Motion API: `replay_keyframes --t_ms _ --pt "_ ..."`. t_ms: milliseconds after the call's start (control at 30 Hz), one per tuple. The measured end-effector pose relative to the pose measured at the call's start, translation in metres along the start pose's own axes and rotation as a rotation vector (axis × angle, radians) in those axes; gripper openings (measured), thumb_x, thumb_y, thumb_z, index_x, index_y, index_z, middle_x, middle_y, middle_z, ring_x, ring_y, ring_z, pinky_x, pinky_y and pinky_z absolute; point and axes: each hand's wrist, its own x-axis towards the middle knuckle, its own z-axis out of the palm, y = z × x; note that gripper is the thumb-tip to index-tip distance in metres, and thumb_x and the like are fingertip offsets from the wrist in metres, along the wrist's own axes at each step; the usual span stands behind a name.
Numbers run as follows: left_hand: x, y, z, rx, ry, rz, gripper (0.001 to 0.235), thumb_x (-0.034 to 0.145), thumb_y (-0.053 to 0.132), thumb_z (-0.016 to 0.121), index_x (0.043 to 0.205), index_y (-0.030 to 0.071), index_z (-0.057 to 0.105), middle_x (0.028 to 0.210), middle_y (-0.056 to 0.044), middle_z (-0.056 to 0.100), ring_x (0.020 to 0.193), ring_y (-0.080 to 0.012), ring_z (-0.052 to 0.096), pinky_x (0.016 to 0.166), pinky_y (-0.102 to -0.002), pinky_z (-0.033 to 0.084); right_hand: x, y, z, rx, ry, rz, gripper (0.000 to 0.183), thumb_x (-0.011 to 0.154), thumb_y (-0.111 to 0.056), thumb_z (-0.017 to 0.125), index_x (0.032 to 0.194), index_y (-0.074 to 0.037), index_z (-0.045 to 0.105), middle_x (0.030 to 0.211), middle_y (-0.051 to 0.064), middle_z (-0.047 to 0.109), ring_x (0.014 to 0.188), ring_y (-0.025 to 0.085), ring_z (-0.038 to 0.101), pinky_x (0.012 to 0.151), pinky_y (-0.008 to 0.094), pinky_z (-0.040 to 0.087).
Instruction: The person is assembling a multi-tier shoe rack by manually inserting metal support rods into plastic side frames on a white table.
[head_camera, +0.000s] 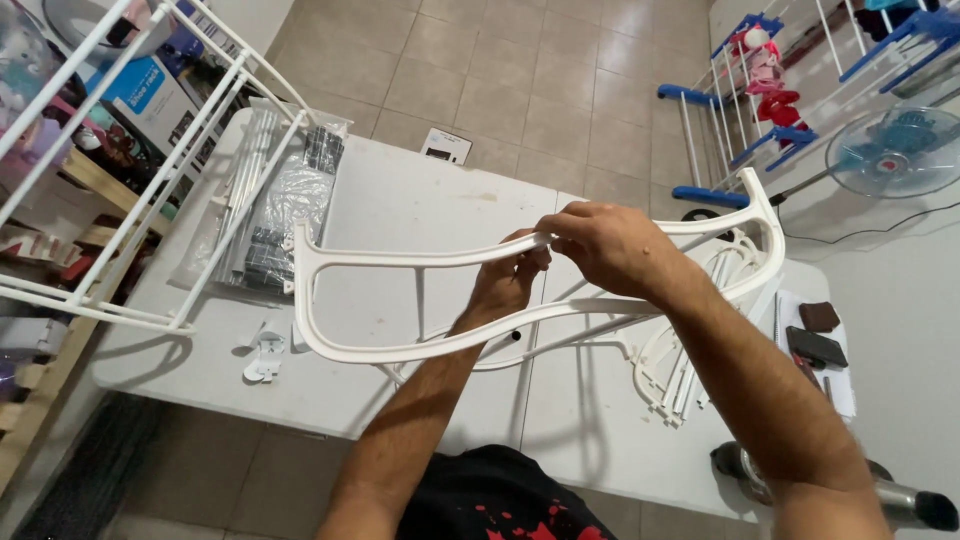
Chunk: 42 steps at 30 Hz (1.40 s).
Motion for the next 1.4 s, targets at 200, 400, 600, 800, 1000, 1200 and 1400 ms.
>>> replay_keyframes --t_ms 200,400,600,800,1000,1200,1400 --pt "0.001 0.005 -0.004 0.022 -0.032 -0.043 0.015 0.107 0.014 0.055 0.095 0.016 0.062 0.08 -0.002 0.061 0.078 -0.0194 0.063 0.079 -0.038 0.055 0.005 -0.002 -0.007 -0.035 -0.039 0.002 0.019 0.1 -0.019 0.064 0.117 -0.024 0.071 0.097 0.004 0.076 0.085 0.028 0.075 0.074 0.041 0.061" --pt "0.016 0.057 -0.015 -0.079 -0.097 -0.177 0.019 0.103 0.034 0.057 0.1 0.016 0.064 0.08 -0.001 0.056 0.078 -0.0167 0.054 0.079 -0.039 0.052 0.011 -0.003 -0.013 -0.006 -0.081 0.049 0.022 0.099 -0.019 0.066 0.119 -0.022 0.072 0.097 0.006 0.078 0.085 0.029 0.077 0.074 0.043 0.062" --pt "0.027 0.053 0.008 -0.251 0.002 -0.277 0.042 0.102 0.047 0.044 0.083 0.014 0.063 0.063 0.003 0.039 0.063 -0.0111 0.037 0.067 -0.029 0.042 0.006 -0.004 -0.022 0.038 -0.193 0.159 0.035 0.097 -0.014 0.066 0.132 -0.019 0.066 0.104 0.011 0.077 0.093 0.033 0.076 0.081 0.047 0.062" --pt "0.028 0.059 0.014 -0.229 0.094 -0.307 0.038 0.091 0.035 0.048 0.109 0.011 0.071 0.061 0.007 0.033 0.06 -0.0061 0.033 0.061 -0.023 0.034 0.001 -0.004 -0.028 0.086 -0.236 0.251 0.048 0.095 -0.011 0.068 0.142 -0.02 0.059 0.116 0.016 0.075 0.105 0.037 0.074 0.09 0.05 0.059" --pt "0.025 0.061 -0.002 -0.286 0.054 -0.28 0.039 0.093 0.034 0.058 0.123 0.011 0.066 0.077 0.003 0.047 0.075 -0.0074 0.042 0.072 -0.023 0.038 0.0 0.007 -0.019 0.03 -0.141 0.161 0.048 0.094 -0.014 0.07 0.14 -0.016 0.059 0.122 0.018 0.072 0.112 0.039 0.07 0.095 0.053 0.056" --pt "-0.048 0.061 -0.044 -0.137 0.154 -0.254 0.037 0.1 0.037 0.058 0.119 0.006 0.059 0.114 -0.013 0.057 0.117 -0.0247 0.053 0.108 -0.043 0.037 -0.044 0.004 0.006 0.08 0.212 -0.137 0.033 0.089 -0.02 0.077 0.121 -0.016 0.07 0.109 0.009 0.073 0.105 0.032 0.071 0.088 0.044 0.057" --pt "-0.084 0.118 -0.04 -0.211 0.031 -0.124 0.033 0.099 0.034 0.058 0.102 0.003 0.067 0.086 -0.009 0.065 0.083 -0.0191 0.063 0.082 -0.037 0.054 -0.054 -0.04 0.029 0.096 0.172 -0.347 0.025 0.093 -0.027 0.072 0.116 -0.018 0.068 0.099 0.002 0.073 0.094 0.025 0.073 0.075 0.039 0.059"
